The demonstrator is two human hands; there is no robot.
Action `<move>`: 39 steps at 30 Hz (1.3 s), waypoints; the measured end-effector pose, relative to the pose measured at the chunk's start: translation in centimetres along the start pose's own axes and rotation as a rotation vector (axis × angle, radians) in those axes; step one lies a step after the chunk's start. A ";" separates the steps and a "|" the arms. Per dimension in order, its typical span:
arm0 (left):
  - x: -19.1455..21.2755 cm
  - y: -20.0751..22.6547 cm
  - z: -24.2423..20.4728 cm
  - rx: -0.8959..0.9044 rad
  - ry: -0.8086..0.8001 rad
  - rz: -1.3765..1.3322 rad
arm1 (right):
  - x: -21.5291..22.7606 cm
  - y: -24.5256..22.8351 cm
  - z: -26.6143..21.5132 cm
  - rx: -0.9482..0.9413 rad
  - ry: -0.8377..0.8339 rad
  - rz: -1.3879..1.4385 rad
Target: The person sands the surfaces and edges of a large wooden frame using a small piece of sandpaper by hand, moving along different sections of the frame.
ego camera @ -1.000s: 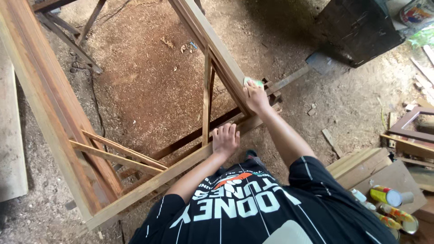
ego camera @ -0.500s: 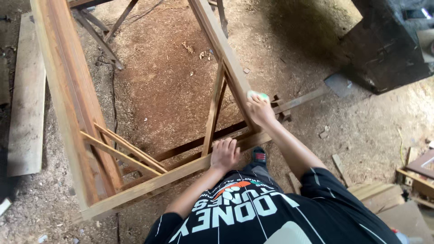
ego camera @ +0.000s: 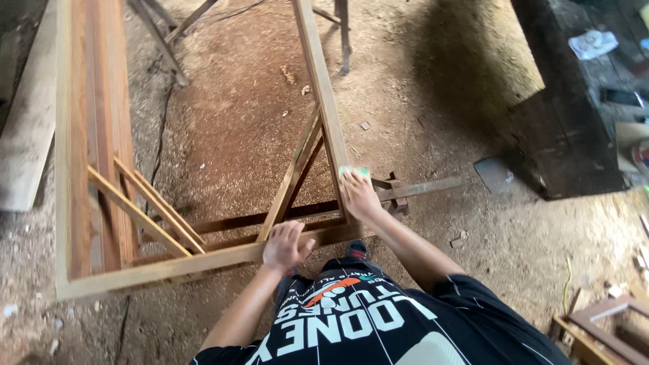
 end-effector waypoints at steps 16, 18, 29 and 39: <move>-2.4 7.5 6.4 0.385 0.354 0.160 | -0.1 1.4 1.3 0.210 -0.179 -0.240; -2.6 7.0 7.1 0.418 0.332 0.165 | -0.1 2.0 4.8 0.207 -0.225 -0.199; -4.1 5.4 7.4 0.679 0.084 0.154 | -0.1 2.0 -0.9 0.383 -0.006 -0.377; -3.3 5.4 7.8 0.696 -0.109 0.111 | -0.1 1.9 9.1 0.222 0.262 -0.219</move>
Point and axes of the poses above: each hand's wrist, its own z-axis towards the middle knuckle, its own x-axis out of the back of the hand, y = z × x, the point moved 3 cm from there along z, towards the middle knuckle, and after that the axes turned 11 degrees about -z, right-handed, at the moved point
